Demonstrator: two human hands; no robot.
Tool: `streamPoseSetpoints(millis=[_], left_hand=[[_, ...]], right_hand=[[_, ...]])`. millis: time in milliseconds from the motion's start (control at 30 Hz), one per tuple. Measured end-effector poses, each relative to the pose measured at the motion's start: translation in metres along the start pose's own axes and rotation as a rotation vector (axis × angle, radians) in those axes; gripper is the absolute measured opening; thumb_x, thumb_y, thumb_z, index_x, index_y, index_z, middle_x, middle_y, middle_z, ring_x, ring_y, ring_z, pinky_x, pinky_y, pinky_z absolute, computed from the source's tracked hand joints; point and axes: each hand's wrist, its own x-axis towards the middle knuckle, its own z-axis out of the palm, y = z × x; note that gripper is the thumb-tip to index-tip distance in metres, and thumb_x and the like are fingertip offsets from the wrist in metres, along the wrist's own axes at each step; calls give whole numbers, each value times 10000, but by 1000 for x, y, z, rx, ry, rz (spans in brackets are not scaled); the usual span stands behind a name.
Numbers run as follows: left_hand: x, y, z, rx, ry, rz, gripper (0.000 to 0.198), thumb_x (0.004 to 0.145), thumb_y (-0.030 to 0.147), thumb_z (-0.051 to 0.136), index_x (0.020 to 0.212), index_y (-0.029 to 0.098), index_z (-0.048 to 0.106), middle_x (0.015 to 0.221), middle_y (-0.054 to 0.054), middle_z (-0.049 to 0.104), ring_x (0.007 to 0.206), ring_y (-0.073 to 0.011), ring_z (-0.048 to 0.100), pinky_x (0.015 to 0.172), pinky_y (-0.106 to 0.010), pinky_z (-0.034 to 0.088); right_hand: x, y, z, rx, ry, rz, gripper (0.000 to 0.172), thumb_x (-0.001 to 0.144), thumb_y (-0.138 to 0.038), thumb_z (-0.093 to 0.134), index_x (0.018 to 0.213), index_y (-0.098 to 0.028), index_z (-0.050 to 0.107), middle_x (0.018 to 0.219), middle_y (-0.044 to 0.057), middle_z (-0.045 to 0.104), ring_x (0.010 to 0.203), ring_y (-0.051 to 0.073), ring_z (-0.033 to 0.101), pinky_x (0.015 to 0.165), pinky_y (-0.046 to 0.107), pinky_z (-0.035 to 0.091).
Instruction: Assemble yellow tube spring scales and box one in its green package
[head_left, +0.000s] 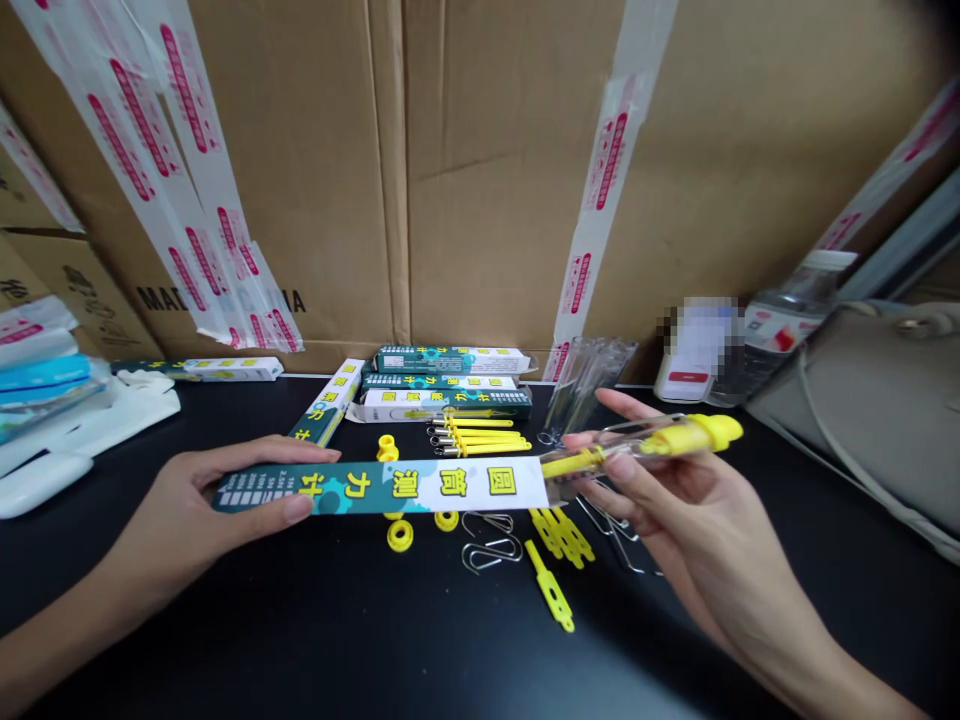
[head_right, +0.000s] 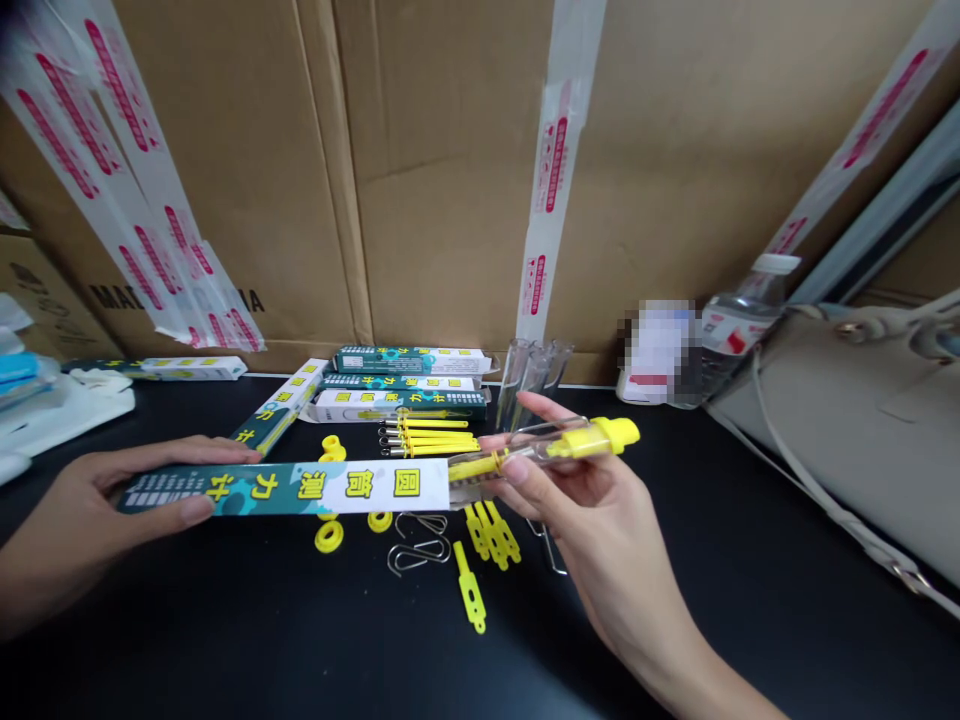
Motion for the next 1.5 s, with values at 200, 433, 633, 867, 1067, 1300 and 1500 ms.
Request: streamPoseSetpoints(millis=[200, 433, 633, 867, 1067, 1300, 1500], left_hand=[[5, -6, -3, 14, 0, 10, 295, 656, 431, 813, 908, 282, 834, 1031, -16, 826, 995, -321, 727, 1012, -471, 515], [11, -10, -9, 32, 4, -11, 327, 666, 423, 815, 947, 258, 828, 1000, -15, 817, 802, -235, 708, 724, -315, 550], [10, -11, -6, -9, 23, -1, 283, 642, 401, 831, 896, 276, 832, 986, -2, 814, 850, -246, 706, 774, -320, 546], [7, -7, -5, 4, -2, 15, 273, 638, 425, 825, 875, 291, 837, 1006, -10, 811, 929, -307, 715, 983, -463, 522], [4, -4, -3, 11, -8, 26, 281, 598, 413, 851, 861, 313, 848, 1016, -13, 828, 1085, -358, 712, 1136, -560, 425], [3, -4, -2, 20, 9, 3, 320, 605, 443, 849, 900, 319, 843, 1063, -5, 820, 1129, -357, 690, 1144, -521, 423], [5, -2, -4, 23, 1, 29, 290, 607, 428, 847, 875, 316, 841, 1034, -8, 822, 1081, -357, 706, 1163, -570, 381]], right_hand=[[0, -1, 2, 82, -8, 9, 479, 755, -280, 935, 1152, -325, 670, 993, 28, 842, 952, 214, 801, 833, 305, 667], [3, -1, -2, 89, -100, 27, 147, 913, -406, 779, 928, -260, 782, 966, 26, 798, 974, 200, 762, 919, 314, 642], [1, 4, -6, -45, -262, 47, 127, 903, -389, 803, 979, -287, 793, 1006, 5, 810, 954, 173, 770, 944, 276, 604], [-1, 6, -8, -376, -246, -135, 106, 843, -400, 846, 926, -333, 846, 1046, 20, 827, 1031, 232, 747, 859, 270, 603], [-1, 11, -1, -267, -192, -13, 208, 776, -380, 900, 964, -310, 843, 891, 3, 834, 687, 173, 776, 679, 251, 664], [-4, 13, -1, -57, -189, 125, 296, 825, -366, 883, 1086, -271, 783, 1043, 28, 839, 937, 198, 810, 876, 251, 649], [-7, 13, -4, -92, -215, 97, 295, 915, -391, 797, 1193, -294, 782, 1078, 17, 840, 994, 164, 792, 936, 201, 598]])
